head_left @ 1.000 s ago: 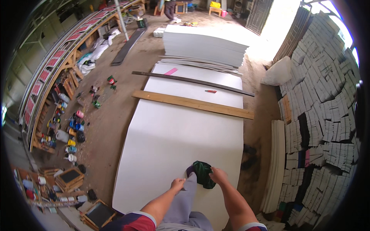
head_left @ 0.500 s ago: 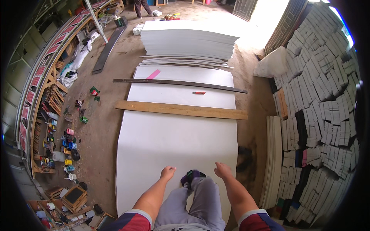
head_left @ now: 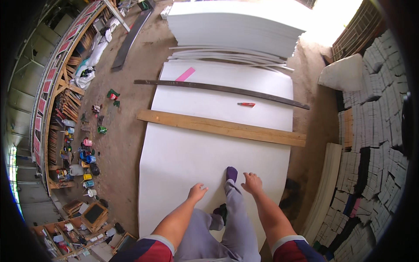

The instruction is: The person measures and cuts large white foam boards using a metal ruler and a utility knife. They align the ruler, score the board, and separate the cut pieces, stacking them nearby.

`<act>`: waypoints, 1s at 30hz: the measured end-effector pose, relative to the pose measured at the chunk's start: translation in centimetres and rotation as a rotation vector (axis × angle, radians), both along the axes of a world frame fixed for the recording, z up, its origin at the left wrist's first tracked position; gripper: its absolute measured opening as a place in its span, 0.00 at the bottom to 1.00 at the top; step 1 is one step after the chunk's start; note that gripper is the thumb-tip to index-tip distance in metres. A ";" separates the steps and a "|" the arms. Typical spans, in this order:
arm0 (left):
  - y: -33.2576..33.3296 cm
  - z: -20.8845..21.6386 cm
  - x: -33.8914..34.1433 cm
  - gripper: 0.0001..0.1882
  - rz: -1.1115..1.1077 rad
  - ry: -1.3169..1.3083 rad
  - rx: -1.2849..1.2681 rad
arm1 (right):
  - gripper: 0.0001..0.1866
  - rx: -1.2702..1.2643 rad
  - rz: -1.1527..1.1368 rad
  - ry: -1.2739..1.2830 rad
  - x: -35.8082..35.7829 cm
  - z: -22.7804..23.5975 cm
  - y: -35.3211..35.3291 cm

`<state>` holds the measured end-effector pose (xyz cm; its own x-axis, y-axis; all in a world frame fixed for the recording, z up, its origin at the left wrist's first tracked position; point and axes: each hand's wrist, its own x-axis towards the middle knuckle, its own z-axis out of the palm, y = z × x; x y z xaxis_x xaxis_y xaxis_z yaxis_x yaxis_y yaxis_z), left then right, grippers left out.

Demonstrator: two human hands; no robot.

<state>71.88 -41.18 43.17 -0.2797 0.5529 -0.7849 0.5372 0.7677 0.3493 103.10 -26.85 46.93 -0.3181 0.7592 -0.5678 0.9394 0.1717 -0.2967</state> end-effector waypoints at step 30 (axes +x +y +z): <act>30.9 -42.8 -17.3 0.70 0.207 -0.090 0.147 | 0.68 0.287 0.514 -0.088 -16.7 -39.8 31.5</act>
